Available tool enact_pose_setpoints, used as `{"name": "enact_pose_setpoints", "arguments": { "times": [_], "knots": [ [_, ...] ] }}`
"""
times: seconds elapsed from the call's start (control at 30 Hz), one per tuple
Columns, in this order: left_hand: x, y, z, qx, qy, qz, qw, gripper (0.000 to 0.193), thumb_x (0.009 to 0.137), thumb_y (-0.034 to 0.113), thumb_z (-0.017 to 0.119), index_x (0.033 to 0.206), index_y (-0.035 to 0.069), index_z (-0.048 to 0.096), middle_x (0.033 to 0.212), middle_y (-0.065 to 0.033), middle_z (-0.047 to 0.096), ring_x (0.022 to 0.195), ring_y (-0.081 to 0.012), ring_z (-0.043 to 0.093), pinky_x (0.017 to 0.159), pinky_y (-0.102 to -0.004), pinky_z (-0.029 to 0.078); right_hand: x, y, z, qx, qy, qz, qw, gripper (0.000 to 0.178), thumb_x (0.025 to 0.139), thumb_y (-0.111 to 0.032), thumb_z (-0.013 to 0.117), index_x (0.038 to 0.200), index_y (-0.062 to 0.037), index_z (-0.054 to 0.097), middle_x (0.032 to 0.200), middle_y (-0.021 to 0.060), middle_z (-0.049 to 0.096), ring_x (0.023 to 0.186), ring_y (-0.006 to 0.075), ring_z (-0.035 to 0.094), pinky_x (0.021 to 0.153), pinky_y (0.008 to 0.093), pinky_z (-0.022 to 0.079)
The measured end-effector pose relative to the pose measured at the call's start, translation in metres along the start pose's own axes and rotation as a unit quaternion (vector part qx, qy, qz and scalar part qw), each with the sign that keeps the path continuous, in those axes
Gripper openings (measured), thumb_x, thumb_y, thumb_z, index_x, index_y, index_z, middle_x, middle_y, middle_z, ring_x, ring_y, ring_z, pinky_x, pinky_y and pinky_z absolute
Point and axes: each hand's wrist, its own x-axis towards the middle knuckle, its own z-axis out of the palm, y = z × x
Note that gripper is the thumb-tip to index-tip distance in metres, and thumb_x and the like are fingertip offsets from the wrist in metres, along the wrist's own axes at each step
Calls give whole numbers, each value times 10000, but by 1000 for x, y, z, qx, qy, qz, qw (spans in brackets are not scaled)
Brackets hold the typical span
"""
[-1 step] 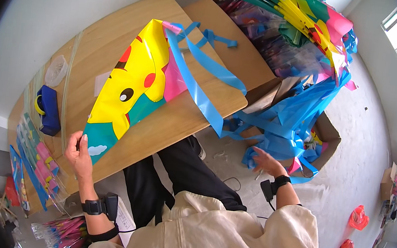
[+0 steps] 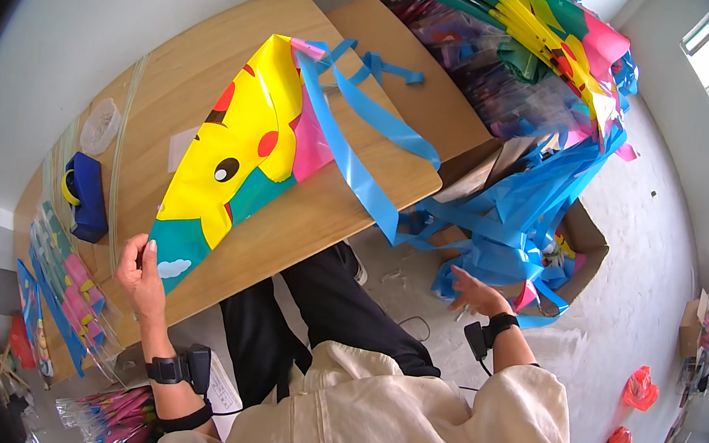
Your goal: Assembling and packaging children's kites.
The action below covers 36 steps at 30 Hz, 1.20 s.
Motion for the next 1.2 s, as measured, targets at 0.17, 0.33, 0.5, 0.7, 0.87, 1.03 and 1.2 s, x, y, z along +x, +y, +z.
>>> {"name": "enact_pose_setpoints", "arguments": {
  "times": [0.17,0.33,0.5,0.7,0.87,1.03,1.2],
  "knots": [
    [2,4,-5,11,-3,5,1000,91,934,65,615,913,-24,607,777,-1,537,685,-79,466,624,-243,406,-24,-29,18,-77,-11,47,996,655,824,-174,741,1409,-27,486,1208,186,643,1121,270,622,923,401,518],
    [1,0,-9,6,3,2,1000,89,932,63,617,916,-24,607,789,1,546,692,-79,471,629,-244,411,2,-1,20,75,-186,-81,976,459,851,-194,707,1257,3,619,1144,149,690,1017,250,677,824,346,543],
    [2,1,-6,4,-10,2,1000,90,930,63,622,917,-25,607,803,0,554,703,-79,478,640,-240,419,22,0,26,-117,-34,-127,984,350,855,-30,663,1191,60,622,862,142,724,710,247,716,709,349,584],
    [-3,2,-12,18,-8,-7,1000,91,929,63,624,923,-27,611,805,-2,559,705,-80,485,646,-237,425,-17,-39,33,207,-181,-19,961,449,817,-138,703,1232,8,614,928,148,719,834,212,716,801,364,577],
    [0,4,-1,1,-5,3,1000,85,929,57,619,924,-27,612,800,-2,559,706,-80,488,638,-240,426,-5,6,44,-663,111,-103,733,457,806,-175,719,1240,-63,630,1029,242,686,1043,338,675,850,510,551],
    [-2,-3,-7,4,-7,-11,1000,77,928,52,615,919,-24,613,794,-1,560,696,-79,484,624,-241,419,13,-7,34,85,-77,71,991,425,908,-143,634,1325,-115,561,1098,150,678,1000,347,655,850,547,519],
    [-2,5,-4,-1,-12,-2,1000,82,930,59,617,919,-22,615,778,5,555,683,-74,478,613,-240,410,13,5,40,139,61,31,988,314,889,-117,668,1163,23,607,759,117,681,628,210,685,544,317,541]
  ]
}}
